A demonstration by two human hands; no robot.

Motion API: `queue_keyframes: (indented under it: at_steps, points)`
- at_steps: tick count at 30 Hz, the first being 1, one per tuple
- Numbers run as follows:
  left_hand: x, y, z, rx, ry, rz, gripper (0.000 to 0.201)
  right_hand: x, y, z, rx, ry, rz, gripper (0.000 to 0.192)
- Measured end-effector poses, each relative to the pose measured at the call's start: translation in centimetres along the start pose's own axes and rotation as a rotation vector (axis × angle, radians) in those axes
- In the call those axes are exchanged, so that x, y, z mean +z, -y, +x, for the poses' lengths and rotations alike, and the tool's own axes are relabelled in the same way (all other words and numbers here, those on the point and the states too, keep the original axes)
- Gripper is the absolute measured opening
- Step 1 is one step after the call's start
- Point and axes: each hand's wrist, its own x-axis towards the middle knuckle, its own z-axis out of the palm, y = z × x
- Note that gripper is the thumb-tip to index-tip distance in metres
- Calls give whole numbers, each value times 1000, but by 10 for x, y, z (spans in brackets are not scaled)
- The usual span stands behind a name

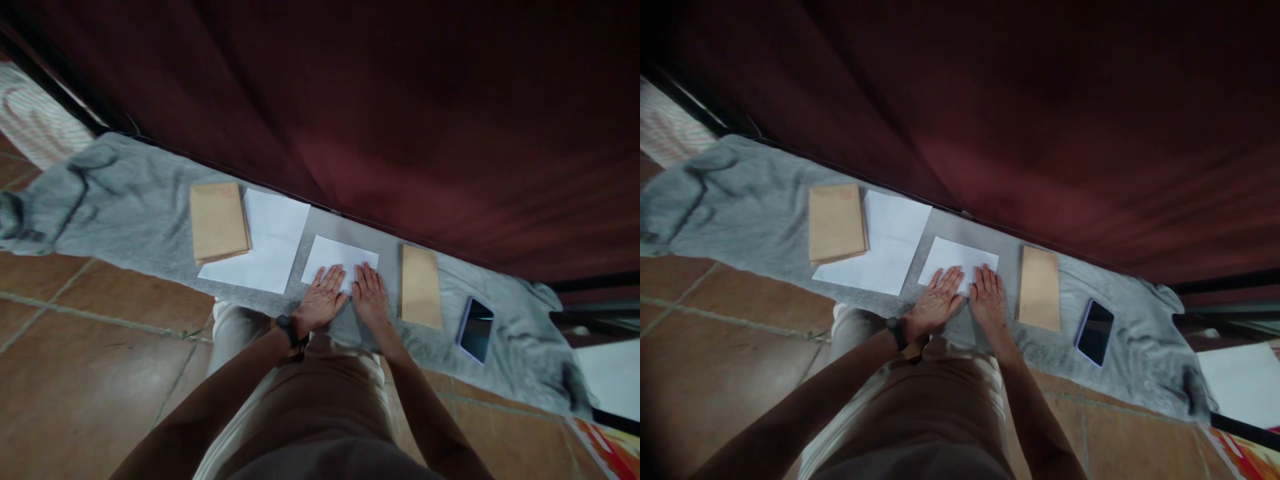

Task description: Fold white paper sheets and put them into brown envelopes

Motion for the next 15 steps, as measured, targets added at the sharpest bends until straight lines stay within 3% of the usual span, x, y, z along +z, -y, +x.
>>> queue_keyframes:
  at_steps: [4,11,15]
  points:
    - [-2,7,15,-82,-2,2,60,0,2,-1,26,-14,32,54]
    - [1,21,65,-121,-4,-10,55,-1,3,1,23,-31,32,53]
    - [3,30,73,-250,-56,-5,60,-3,4,2,35,-33,38,53]
